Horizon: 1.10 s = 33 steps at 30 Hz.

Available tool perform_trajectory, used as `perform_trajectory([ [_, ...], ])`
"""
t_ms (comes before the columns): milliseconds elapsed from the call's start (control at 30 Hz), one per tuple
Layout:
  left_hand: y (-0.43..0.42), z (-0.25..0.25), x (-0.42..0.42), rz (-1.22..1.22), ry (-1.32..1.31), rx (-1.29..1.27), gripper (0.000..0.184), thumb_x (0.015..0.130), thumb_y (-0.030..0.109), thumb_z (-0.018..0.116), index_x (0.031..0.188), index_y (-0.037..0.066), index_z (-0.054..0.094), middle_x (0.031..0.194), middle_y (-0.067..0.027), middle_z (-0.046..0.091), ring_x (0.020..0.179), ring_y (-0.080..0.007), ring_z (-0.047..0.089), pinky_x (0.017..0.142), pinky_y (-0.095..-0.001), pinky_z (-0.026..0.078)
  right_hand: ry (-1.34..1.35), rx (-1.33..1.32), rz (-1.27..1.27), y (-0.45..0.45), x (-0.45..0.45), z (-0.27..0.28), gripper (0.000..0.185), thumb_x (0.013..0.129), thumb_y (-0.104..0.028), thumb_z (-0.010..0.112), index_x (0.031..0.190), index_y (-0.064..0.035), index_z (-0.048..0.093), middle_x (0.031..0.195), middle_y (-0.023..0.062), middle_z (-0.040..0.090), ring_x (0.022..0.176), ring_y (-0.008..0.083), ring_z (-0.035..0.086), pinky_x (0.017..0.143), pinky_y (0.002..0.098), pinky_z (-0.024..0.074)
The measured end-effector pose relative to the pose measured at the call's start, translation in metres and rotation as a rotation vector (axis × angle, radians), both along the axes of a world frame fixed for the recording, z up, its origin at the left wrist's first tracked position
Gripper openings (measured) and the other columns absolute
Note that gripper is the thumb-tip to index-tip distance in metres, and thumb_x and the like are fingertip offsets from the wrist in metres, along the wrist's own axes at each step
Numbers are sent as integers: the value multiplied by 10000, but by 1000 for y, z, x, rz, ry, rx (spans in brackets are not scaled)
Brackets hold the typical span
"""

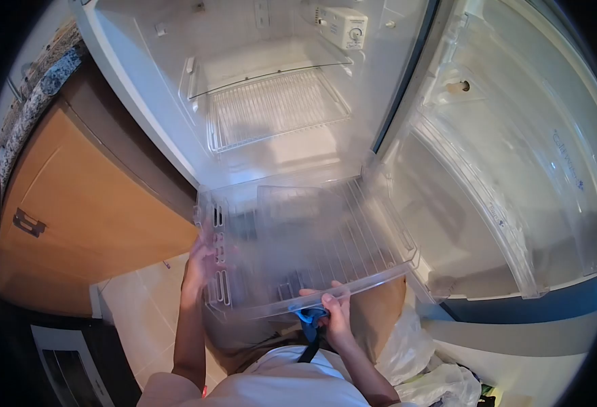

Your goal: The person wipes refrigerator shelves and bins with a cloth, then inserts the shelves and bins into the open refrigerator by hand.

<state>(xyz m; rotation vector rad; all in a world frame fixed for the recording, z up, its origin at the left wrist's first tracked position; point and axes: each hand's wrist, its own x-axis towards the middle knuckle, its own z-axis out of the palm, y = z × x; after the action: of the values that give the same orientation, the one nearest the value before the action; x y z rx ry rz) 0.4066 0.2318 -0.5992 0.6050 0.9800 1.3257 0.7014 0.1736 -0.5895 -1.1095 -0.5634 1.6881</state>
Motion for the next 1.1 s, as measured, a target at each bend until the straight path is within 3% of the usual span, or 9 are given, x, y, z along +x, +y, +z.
perform_trajectory([
  [33, 2, 1, 0, -6, -2, -4, 618, 729, 80, 436, 1321, 162, 278, 1107, -100, 407, 982, -327, 544, 567, -443, 526, -2, -4, -6, 2, 0, -7, 554, 802, -332, 532, 1196, -97, 222, 979, 236, 591, 464, 67, 414, 391, 171, 316],
  [100, 4, 3, 1, 8, 79, 14, 591, 763, 139, 438, 1324, 186, 255, 1215, -106, 366, 984, -331, 532, 571, -488, 515, -23, 109, 75, 2, 0, -17, 582, 814, -463, 481, 1224, -129, 239, 1010, 229, 584, 510, 50, 401, 453, 173, 326],
  [133, 0, 3, 4, 6, 77, 5, 591, 763, 139, 438, 1324, 186, 255, 1215, -106, 366, 984, -331, 532, 571, -488, 515, 19, 113, 59, 2, -2, -19, 545, 808, -448, 489, 1205, -141, 275, 1016, 230, 583, 505, 51, 400, 450, 175, 330],
  [200, -7, 4, 10, 306, -392, -72, 457, 773, 163, 486, 1221, 103, 421, 1144, -136, 479, 884, -295, 576, 569, -439, 503, 88, 104, 37, 1, -2, -19, 545, 794, -422, 508, 1195, -141, 269, 1001, 238, 586, 479, 58, 406, 422, 174, 328],
  [233, -11, -4, 14, 360, -419, -75, 450, 772, 161, 488, 1213, 101, 425, 1136, -136, 482, 881, -294, 577, 569, -438, 503, 162, 103, 15, 3, -3, -19, 547, 780, -396, 528, 1186, -141, 263, 985, 245, 590, 452, 66, 412, 393, 173, 326],
  [533, -38, -134, 69, 285, -28, -192, 382, 763, 148, 505, 1137, 80, 463, 1062, -137, 511, 847, -287, 584, 573, -426, 496, 150, 36, 93, 6, -5, 1, 590, 761, -494, 494, 1168, -111, 309, 1020, 267, 566, 492, 75, 393, 446, 196, 353],
  [867, -39, -188, 68, 176, 259, -268, 309, 754, 134, 523, 1052, 56, 506, 981, -139, 543, 810, -280, 591, 577, -413, 489, 135, 35, 180, 30, -2, 2, 592, 789, -490, 456, 1165, -70, 276, 995, 265, 572, 484, 76, 383, 446, 195, 343],
  [933, -44, -197, 67, 161, 316, -296, 294, 752, 131, 527, 1035, 51, 515, 964, -139, 549, 803, -278, 592, 578, -411, 488, 132, 108, 182, 40, 2, -3, 520, 828, -420, 434, 1156, -55, 261, 970, 239, 594, 471, 61, 398, 435, 183, 345],
  [1100, -90, -232, 57, 129, 464, -399, 260, 748, 124, 536, 993, 40, 536, 924, -140, 565, 784, -275, 596, 580, -404, 485, 51, 128, 175, 56, 12, -13, 575, 812, -457, 439, 1165, -41, 260, 962, 248, 590, 472, 67, 383, 446, 194, 344],
])
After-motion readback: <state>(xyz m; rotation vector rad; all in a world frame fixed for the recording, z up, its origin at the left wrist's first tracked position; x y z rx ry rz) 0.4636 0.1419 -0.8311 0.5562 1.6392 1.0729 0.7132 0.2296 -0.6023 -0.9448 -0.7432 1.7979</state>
